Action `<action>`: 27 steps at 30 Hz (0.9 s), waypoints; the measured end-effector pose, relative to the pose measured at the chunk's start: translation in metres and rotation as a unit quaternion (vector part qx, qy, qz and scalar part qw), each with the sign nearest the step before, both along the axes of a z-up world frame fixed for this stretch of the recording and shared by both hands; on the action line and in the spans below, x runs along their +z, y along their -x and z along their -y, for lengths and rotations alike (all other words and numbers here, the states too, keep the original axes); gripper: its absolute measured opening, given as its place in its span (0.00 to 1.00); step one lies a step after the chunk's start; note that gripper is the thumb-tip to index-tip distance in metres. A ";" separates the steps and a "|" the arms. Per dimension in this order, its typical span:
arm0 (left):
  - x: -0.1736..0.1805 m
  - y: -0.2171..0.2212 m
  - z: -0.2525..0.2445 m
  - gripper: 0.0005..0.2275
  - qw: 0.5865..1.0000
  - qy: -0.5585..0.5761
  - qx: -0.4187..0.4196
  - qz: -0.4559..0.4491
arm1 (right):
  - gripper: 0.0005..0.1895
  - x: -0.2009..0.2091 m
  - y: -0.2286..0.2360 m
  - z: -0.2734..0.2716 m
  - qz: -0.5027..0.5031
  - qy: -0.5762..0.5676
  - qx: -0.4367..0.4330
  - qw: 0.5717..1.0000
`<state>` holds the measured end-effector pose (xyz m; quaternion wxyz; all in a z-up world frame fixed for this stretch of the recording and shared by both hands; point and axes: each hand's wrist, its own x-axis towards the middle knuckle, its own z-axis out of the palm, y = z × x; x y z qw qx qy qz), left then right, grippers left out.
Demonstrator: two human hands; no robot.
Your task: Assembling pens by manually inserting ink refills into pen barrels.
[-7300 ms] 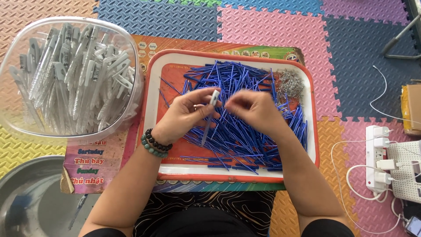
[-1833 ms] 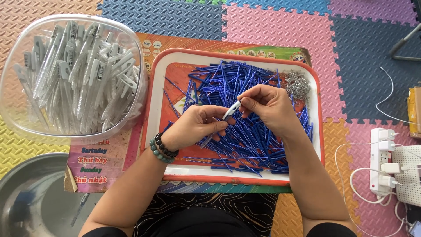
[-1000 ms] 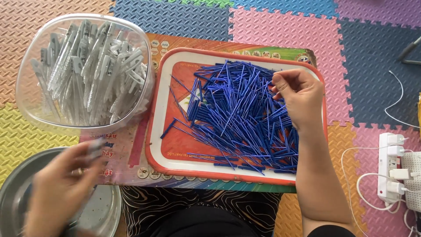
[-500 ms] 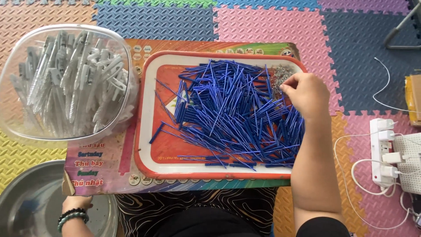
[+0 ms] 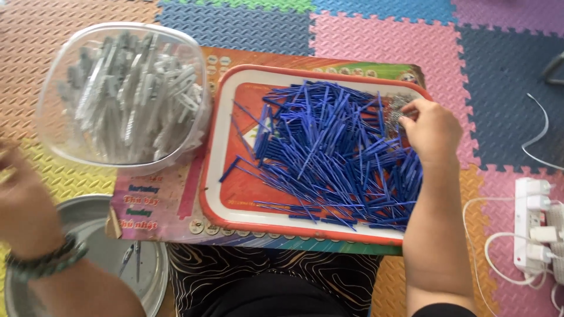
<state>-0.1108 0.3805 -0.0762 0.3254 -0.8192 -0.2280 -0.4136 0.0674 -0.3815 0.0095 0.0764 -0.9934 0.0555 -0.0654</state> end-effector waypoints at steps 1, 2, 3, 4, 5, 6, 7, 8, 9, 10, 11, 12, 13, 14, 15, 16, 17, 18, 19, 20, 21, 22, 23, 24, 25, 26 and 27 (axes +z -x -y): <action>0.066 -0.022 0.065 0.14 0.943 0.232 -0.239 0.000 | 0.11 -0.002 0.000 0.002 0.007 -0.005 0.006 1.000; 0.147 -0.009 0.130 0.09 0.777 0.433 -0.457 0.003 | 0.09 -0.004 0.002 0.005 0.014 -0.010 0.011 1.000; 0.158 -0.022 0.141 0.09 0.779 0.432 -0.454 0.007 | 0.09 0.000 0.001 0.002 0.016 -0.011 0.017 1.000; 0.168 -0.035 0.153 0.09 0.787 0.416 -0.452 -0.057 | 0.06 0.002 0.003 0.001 0.009 -0.028 0.009 1.000; 0.179 -0.049 0.164 0.10 0.791 0.398 -0.447 -0.121 | 0.02 0.005 0.005 -0.001 0.002 -0.046 0.002 0.999; 0.173 -0.059 0.164 0.10 0.793 0.399 -0.444 -0.119 | 0.02 0.006 0.005 -0.002 0.002 -0.046 0.006 0.999; 0.166 -0.070 0.165 0.08 0.834 0.358 -0.386 -0.165 | 0.02 0.007 0.006 -0.003 0.003 -0.045 0.006 0.999; 0.160 -0.081 0.166 0.08 0.867 0.313 -0.326 -0.211 | 0.01 0.007 0.007 -0.003 0.004 -0.044 0.003 0.999; 0.160 -0.086 0.171 0.08 0.867 0.314 -0.324 -0.210 | 0.01 0.011 0.007 -0.007 0.004 -0.045 0.006 0.999; 0.159 -0.091 0.176 0.09 0.873 0.314 -0.304 -0.216 | 0.02 0.014 0.008 -0.010 -0.001 -0.058 0.005 0.998; 0.158 -0.096 0.182 0.10 0.879 0.313 -0.284 -0.222 | 0.04 0.018 0.010 -0.013 -0.005 -0.072 0.004 0.997; 0.155 -0.096 0.182 0.10 0.879 0.313 -0.285 -0.221 | 0.04 0.018 0.009 -0.013 -0.004 -0.072 0.003 0.997; 0.152 -0.097 0.183 0.10 0.885 0.306 -0.282 -0.211 | 0.04 0.018 0.009 -0.012 -0.005 -0.070 0.005 0.998; 0.150 -0.098 0.185 0.11 0.890 0.299 -0.280 -0.202 | 0.04 0.018 0.009 -0.010 -0.005 -0.069 0.006 0.998; 0.151 -0.101 0.186 0.11 0.889 0.297 -0.283 -0.201 | 0.04 0.022 0.010 -0.012 -0.003 -0.069 0.003 0.998; 0.151 -0.104 0.187 0.11 0.896 0.293 -0.257 -0.212 | 0.04 0.026 0.011 -0.014 -0.015 -0.079 -0.004 0.997; 0.151 -0.106 0.188 0.12 0.902 0.288 -0.232 -0.223 | 0.04 0.029 0.012 -0.016 -0.027 -0.090 -0.010 0.995; 0.148 -0.109 0.187 0.12 0.901 0.288 -0.234 -0.224 | 0.04 0.029 0.013 -0.016 -0.027 -0.090 -0.013 0.996; 0.145 -0.113 0.186 0.11 0.906 0.269 -0.248 -0.214 | 0.04 0.030 0.013 -0.016 0.007 -0.125 0.007 0.992; 0.143 -0.117 0.185 0.09 0.909 0.250 -0.262 -0.203 | 0.04 0.030 0.014 -0.016 0.040 -0.160 0.028 0.986; 0.142 -0.119 0.184 0.09 0.909 0.251 -0.265 -0.203 | 0.04 0.032 0.015 -0.017 0.041 -0.159 0.025 0.986; 0.142 -0.120 0.184 0.08 0.903 0.273 -0.262 -0.202 | 0.04 0.034 0.016 -0.018 0.063 -0.194 0.040 0.978; 0.142 -0.122 0.184 0.07 0.898 0.295 -0.258 -0.201 | 0.07 0.036 0.017 -0.019 0.084 -0.229 0.054 0.968; 0.143 -0.123 0.183 0.07 0.897 0.295 -0.261 -0.202 | 0.07 0.036 0.016 -0.019 0.085 -0.228 0.052 0.969; 0.145 -0.123 0.182 0.05 0.899 0.298 -0.255 -0.194 | 0.06 0.036 0.016 -0.019 0.095 -0.223 0.051 0.969; 0.147 -0.123 0.181 0.04 0.901 0.302 -0.249 -0.187 | 0.06 0.036 0.016 -0.018 0.105 -0.218 0.050 0.969; 0.151 -0.120 0.184 0.04 0.900 0.302 -0.252 -0.187 | 0.06 0.034 0.016 -0.016 0.106 -0.217 0.047 0.969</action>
